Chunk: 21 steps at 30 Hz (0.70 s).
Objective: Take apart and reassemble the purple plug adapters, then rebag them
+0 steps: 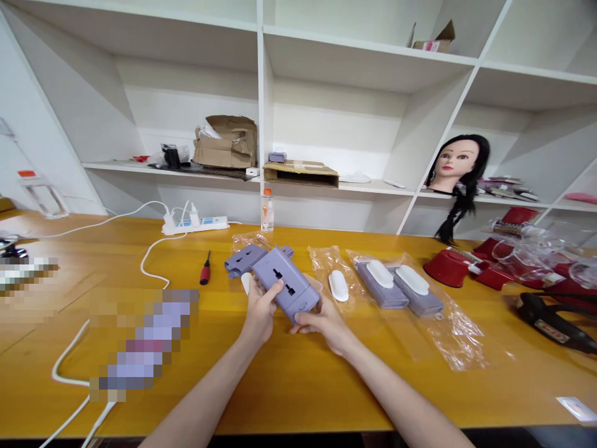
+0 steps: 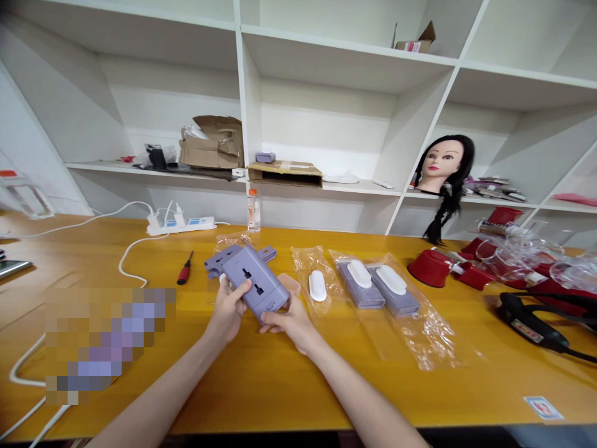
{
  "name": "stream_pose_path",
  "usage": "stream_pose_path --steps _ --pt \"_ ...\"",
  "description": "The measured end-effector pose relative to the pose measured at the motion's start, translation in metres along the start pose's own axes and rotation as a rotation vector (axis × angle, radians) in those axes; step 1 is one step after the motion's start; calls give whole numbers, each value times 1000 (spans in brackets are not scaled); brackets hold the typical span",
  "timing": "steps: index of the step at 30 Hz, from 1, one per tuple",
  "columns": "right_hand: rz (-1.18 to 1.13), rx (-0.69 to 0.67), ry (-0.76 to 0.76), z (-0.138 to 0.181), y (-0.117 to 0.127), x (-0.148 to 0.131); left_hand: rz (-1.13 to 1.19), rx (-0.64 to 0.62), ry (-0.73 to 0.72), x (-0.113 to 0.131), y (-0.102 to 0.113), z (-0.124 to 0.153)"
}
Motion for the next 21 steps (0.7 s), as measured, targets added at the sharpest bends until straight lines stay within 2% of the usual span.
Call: stream_pose_path --steps 3,7,11,16,19,21 --pt "-10 18 -32 -1 -1 4 -34 -41 -38 2 -2 6" --pt "-38 4 -40 -1 -1 5 -88 -101 12 1 -2 8" --pt "-68 -26 -45 1 -2 5 -122 -39 22 -3 1 5" --pt "-174 -2 -61 3 -6 7 -144 5 -67 -9 0 5" --pt "-204 6 0 2 -10 7 -124 42 -93 -10 -1 7" --pt "-225 -7 42 2 -13 8 -98 70 -49 -10 -1 8"
Point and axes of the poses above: each hand's wrist, its own z-axis away from the middle knuckle, its own y-axis out of the back of the hand, x = y × z, the point moved 1 cm from there along -z, towards the middle knuckle, and after that the axes turned 12 degrees about x, right-handed, at the moved point
